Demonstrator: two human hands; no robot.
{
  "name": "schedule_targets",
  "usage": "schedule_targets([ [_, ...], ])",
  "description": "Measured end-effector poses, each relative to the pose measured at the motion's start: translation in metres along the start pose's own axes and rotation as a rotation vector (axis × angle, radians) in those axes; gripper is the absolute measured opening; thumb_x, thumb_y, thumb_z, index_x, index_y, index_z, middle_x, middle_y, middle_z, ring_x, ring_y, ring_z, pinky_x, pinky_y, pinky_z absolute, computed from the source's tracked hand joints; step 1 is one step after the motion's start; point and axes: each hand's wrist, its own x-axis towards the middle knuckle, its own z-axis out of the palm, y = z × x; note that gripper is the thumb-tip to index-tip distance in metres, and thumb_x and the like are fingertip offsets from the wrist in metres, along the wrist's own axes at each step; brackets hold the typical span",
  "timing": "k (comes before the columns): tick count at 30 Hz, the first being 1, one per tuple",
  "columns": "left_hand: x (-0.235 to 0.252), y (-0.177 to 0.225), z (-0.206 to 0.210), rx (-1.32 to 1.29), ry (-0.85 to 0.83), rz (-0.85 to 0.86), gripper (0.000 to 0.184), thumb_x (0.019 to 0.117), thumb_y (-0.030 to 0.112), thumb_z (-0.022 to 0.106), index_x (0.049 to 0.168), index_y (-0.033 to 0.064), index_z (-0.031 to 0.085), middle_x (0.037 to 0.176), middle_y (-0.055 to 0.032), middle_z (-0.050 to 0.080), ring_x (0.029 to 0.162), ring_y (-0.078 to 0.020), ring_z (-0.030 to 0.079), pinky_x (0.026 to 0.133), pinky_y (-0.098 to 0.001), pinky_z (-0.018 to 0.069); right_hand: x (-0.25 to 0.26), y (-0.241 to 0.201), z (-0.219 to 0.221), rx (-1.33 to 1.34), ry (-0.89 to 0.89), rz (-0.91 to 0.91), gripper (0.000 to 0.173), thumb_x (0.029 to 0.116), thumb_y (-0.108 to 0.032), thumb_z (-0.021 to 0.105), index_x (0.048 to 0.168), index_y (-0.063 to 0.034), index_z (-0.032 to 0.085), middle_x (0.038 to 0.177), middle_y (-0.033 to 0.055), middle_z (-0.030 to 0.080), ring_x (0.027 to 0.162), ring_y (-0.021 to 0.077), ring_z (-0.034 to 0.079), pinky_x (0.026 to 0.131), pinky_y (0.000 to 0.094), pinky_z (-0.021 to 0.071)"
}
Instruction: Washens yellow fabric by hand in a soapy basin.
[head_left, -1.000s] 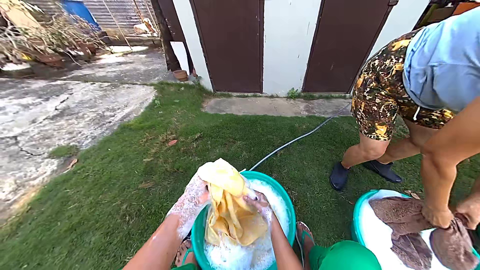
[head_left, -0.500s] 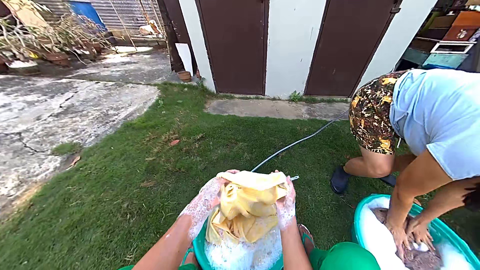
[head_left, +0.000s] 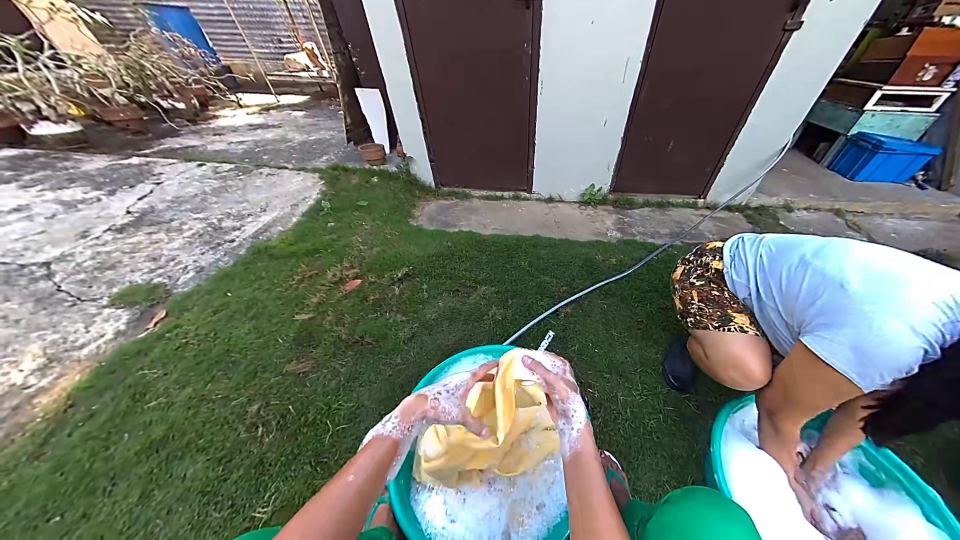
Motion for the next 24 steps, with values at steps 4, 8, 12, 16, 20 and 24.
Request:
schedule_targets([
  [4, 0.014, 0.006, 0.027, -0.194, 0.413, 0.048, 0.077, 0.0765, 0.031, 0.088, 0.141, 0.0068, 0.054, 0.124, -0.0094, 0.068, 0.114, -0.0139, 0.066, 0.103, -0.0346, 0.0519, -0.001, -0.012, 0.021, -0.250, -0.202, -0.072, 0.029, 0.0898, -0.023, 0.075, 0.105, 0.0019, 0.072, 0.098, 0.0075, 0.073, 0.093, 0.0108, 0.068, 0.090, 0.0329, 0.0567],
  [8, 0.006, 0.013, 0.012, -0.394, 0.479, 0.097, 0.068, 0.0765, 0.019, 0.086, 0.135, 0.0023, 0.056, 0.119, -0.0089, 0.069, 0.109, -0.0121, 0.067, 0.098, -0.0315, 0.0552, -0.001, 0.002, 0.012, -0.057, -0.269, -0.101, 0.065, 0.0787, -0.024, 0.083, 0.130, 0.0059, 0.058, 0.120, 0.0113, 0.068, 0.109, 0.0122, 0.065, 0.099, 0.0302, 0.0551],
  [12, -0.001, 0.019, -0.001, -0.471, 0.523, 0.109, 0.045, 0.0815, 0.017, 0.077, 0.120, 0.0030, 0.059, 0.101, -0.0060, 0.068, 0.092, -0.0128, 0.067, 0.084, -0.0326, 0.0567, 0.004, 0.016, 0.013, -0.117, -0.301, -0.108, 0.040, 0.0879, -0.010, 0.073, 0.122, 0.0064, 0.061, 0.110, 0.0118, 0.070, 0.100, 0.0130, 0.068, 0.092, 0.0310, 0.0572],
  [16, -0.012, 0.022, -0.014, -0.486, 0.495, 0.058, 0.023, 0.0905, 0.022, 0.071, 0.105, 0.0047, 0.066, 0.089, -0.0015, 0.069, 0.083, -0.0092, 0.065, 0.080, -0.0314, 0.0541, 0.007, 0.006, 0.016, -0.375, -0.228, -0.144, 0.026, 0.0972, -0.013, 0.064, 0.117, 0.0038, 0.066, 0.102, 0.0102, 0.069, 0.093, 0.0106, 0.066, 0.089, 0.0296, 0.0552],
  [20, -0.030, 0.019, -0.023, -0.842, 0.168, 0.171, 0.027, 0.0932, 0.034, 0.059, 0.103, 0.0110, 0.070, 0.093, -0.0002, 0.074, 0.087, -0.0098, 0.069, 0.082, -0.0286, 0.0577, 0.010, -0.017, 0.023, -0.660, -0.251, -0.222, 0.026, 0.0996, -0.014, 0.062, 0.118, 0.0029, 0.069, 0.114, 0.0154, 0.070, 0.108, 0.0179, 0.066, 0.100, 0.0357, 0.0519],
  [24, -0.039, 0.044, -0.019, -1.071, 0.233, -0.089, 0.058, 0.1074, 0.056, 0.032, 0.102, 0.0094, 0.065, 0.080, -0.0020, 0.068, 0.072, -0.0104, 0.067, 0.069, -0.0253, 0.0572, 0.012, -0.037, 0.044, -0.893, -0.367, -0.347, 0.024, 0.0993, -0.014, 0.062, 0.112, 0.0027, 0.074, 0.114, 0.0185, 0.072, 0.112, 0.0268, 0.067, 0.104, 0.0430, 0.0496],
])
